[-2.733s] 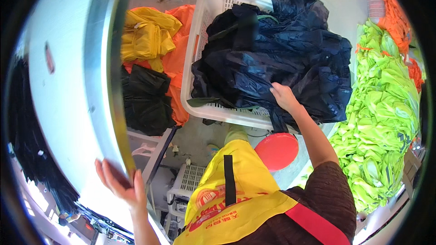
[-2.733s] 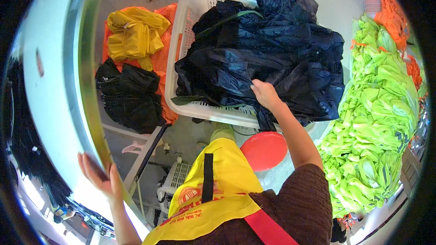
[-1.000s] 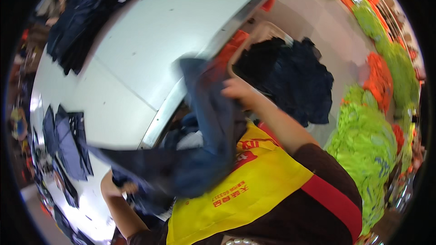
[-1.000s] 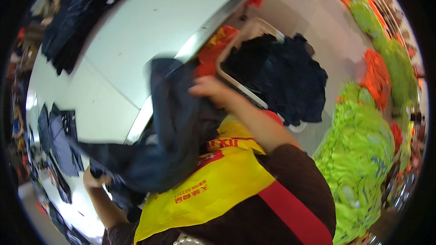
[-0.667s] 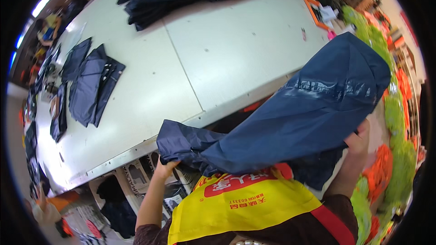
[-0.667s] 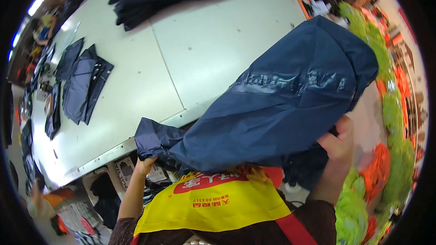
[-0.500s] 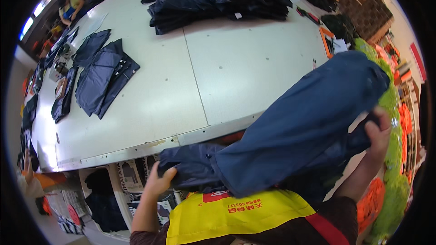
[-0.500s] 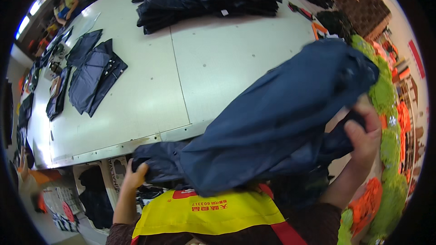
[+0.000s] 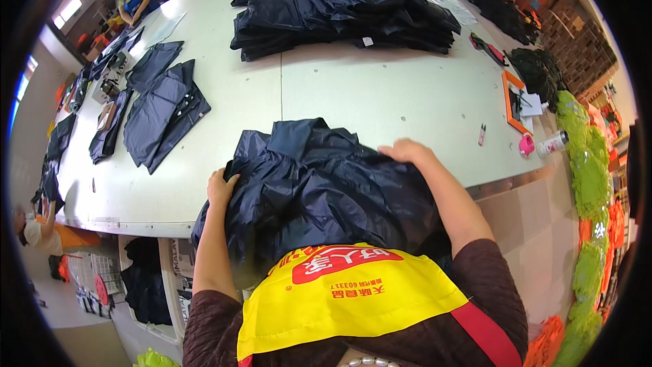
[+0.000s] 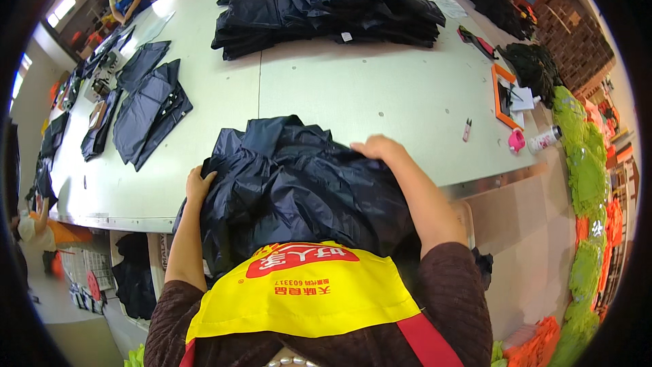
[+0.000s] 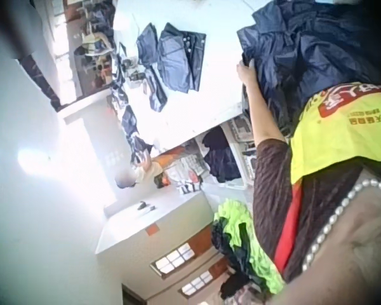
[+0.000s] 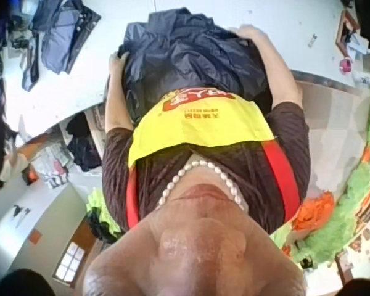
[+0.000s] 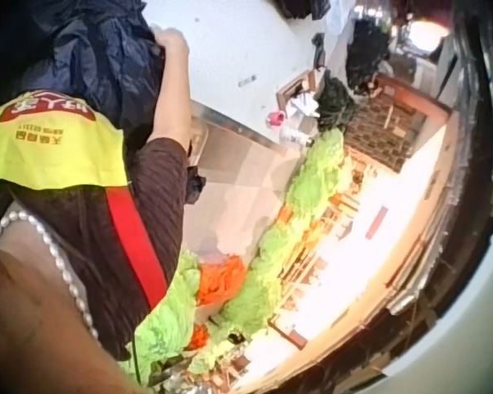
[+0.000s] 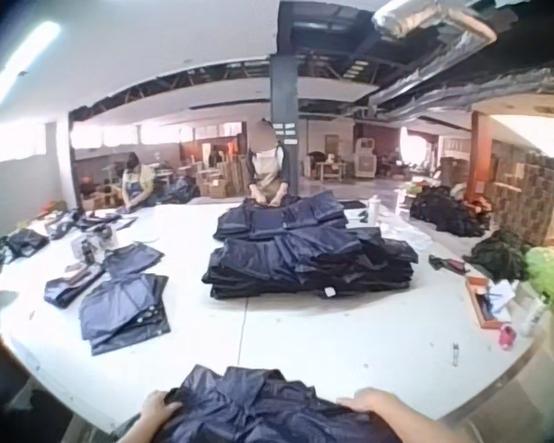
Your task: The person folds a dark blue jacket on a white table. They smooth the fabric, fold the sleeves inward, fold the body in half, and then fold it again into a compact rectangle. The folded jacket is placed on a stack of similar items.
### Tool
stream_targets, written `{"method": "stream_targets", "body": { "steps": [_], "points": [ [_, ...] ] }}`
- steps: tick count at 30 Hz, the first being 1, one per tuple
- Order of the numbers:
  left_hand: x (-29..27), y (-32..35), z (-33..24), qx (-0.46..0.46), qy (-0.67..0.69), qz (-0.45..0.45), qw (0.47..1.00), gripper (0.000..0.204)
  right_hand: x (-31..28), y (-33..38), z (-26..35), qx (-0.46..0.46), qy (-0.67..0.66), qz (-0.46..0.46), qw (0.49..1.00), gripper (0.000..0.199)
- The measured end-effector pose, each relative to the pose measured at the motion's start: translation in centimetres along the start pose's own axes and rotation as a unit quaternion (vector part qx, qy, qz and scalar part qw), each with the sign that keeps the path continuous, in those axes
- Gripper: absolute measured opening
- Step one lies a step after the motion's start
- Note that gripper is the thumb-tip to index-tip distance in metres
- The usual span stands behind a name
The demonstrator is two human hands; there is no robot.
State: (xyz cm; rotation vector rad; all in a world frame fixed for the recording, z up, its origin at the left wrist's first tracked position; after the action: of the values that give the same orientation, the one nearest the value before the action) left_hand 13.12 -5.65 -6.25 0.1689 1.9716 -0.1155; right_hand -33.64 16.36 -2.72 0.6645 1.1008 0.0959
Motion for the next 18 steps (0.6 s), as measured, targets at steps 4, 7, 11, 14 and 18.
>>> {"method": "stream_targets", "body": {
  "steps": [4,7,11,14,18],
  "points": [
    [0.7,-0.3,-0.7,-0.036,0.005,0.011,0.999,0.038,0.0,-2.0,0.3,-0.015,-0.097,0.008,0.995,0.088],
    [-2.0,-0.9,-1.8,-0.027,0.104,-0.097,0.989,0.036,1.9,-3.9,6.2,-0.175,-0.220,0.099,0.955,0.077],
    [-15.1,3.6,-12.8,0.073,0.239,-0.273,0.929,0.018,9.8,-5.6,10.2,-0.240,-0.485,0.204,0.816,0.061],
    [-20.4,6.5,-14.7,0.110,0.256,-0.396,0.875,0.011,9.4,-2.9,15.3,-0.249,-0.579,0.337,0.699,0.049],
    [-18.5,0.7,-6.9,0.105,0.180,-0.452,0.867,0.012,0.0,-1.6,16.8,-0.379,-0.275,-0.015,0.883,0.023]
  ]
}}
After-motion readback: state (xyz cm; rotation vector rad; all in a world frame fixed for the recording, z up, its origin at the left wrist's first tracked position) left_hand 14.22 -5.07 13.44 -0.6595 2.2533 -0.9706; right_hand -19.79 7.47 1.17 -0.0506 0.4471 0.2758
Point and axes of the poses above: each hand's wrist, its own y-axis away from the middle knuckle, its own x-axis out of the palm, z = x × y, the point moved 4 cm from there along -y, towards the middle knuckle, and after that the axes turned 9 degrees about -x, right-handed, at the moved point
